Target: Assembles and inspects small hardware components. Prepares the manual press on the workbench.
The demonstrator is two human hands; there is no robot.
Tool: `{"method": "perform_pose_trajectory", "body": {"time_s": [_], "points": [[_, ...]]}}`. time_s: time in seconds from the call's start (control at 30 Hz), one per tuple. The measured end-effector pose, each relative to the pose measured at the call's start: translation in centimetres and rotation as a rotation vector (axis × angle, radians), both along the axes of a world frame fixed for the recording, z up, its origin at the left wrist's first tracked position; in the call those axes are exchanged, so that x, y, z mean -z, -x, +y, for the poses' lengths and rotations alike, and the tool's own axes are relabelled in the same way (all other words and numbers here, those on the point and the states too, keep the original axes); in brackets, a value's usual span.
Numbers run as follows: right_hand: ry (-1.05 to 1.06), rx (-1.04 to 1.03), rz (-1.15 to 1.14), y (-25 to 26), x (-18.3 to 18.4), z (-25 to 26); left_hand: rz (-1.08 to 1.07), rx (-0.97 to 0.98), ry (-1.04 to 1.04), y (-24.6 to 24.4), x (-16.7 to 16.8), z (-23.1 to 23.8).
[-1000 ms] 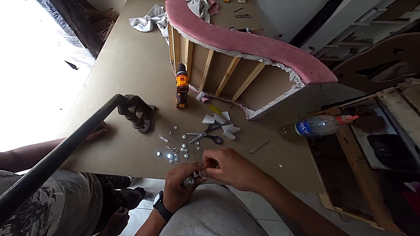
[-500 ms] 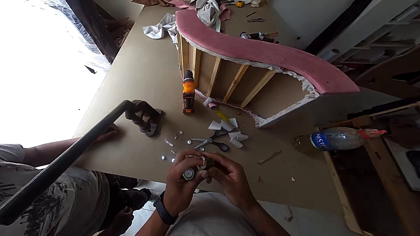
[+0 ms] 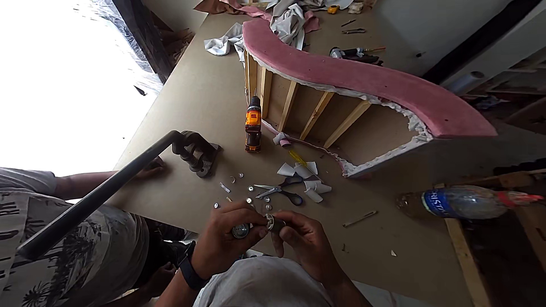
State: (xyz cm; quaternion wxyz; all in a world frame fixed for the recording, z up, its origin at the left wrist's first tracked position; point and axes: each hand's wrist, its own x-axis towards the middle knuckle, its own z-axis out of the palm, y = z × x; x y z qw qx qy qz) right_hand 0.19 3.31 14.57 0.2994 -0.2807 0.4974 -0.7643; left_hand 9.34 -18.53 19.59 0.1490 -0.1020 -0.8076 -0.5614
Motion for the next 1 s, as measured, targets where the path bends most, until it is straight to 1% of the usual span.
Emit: {"method": "perform_pose_trajectory", "body": {"time_s": [0.1, 0.2, 0.27, 0.37, 0.47, 0.6, 0.73, 0.83, 0.93, 1.0], "points": [[-0.019, -0.037, 0.016, 0.3, -0.3, 0.3, -0.014, 0.013, 0.002, -0.2, -0.2, 0.1], [-0.018, -0.054, 0.007, 0.2, -0.6, 0.2, 0.021, -0.039, -0.028, -0.2, -0.5, 0.1], [-0.011, -0.050, 0.005, 0.1, -0.8, -0.2, 0.024, -0.067, -0.008, -0.2, -0.6, 0.1], [-0.019, -0.054, 0.031, 0.5, -0.9, -0.2, -0.032, -0.064, 0.022, -0.6, -1.1, 0.1], [-0.043, -0.055, 0.049, 0.6, -0.8, 0.1, -0.125, -0.028, 0.062, -0.9, -1.7, 0.0], [-0.049, -0.027, 0.038, 0.2, -1.0, 0.4, -0.195, 0.090, 0.134, -1.1, -2.3, -0.1], [-0.096, 0.034, -0.006, -0.2, -1.1, 0.8, -0.266, 0.172, 0.218, -1.4, -1.4, 0.3], [-0.085, 0.029, -0.011, -0.4, -1.1, 0.8, -0.220, 0.120, 0.106, -1.7, -0.7, 0.4], [-0.062, 0.042, -0.024, -0.8, -1.7, 0.5, -0.192, 0.009, -0.023, -1.9, -0.8, 0.5], [-0.078, 0.064, 0.004, -0.8, -2.0, 0.2, -0.257, -0.106, 0.006, -2.2, -0.8, 0.6]]}}
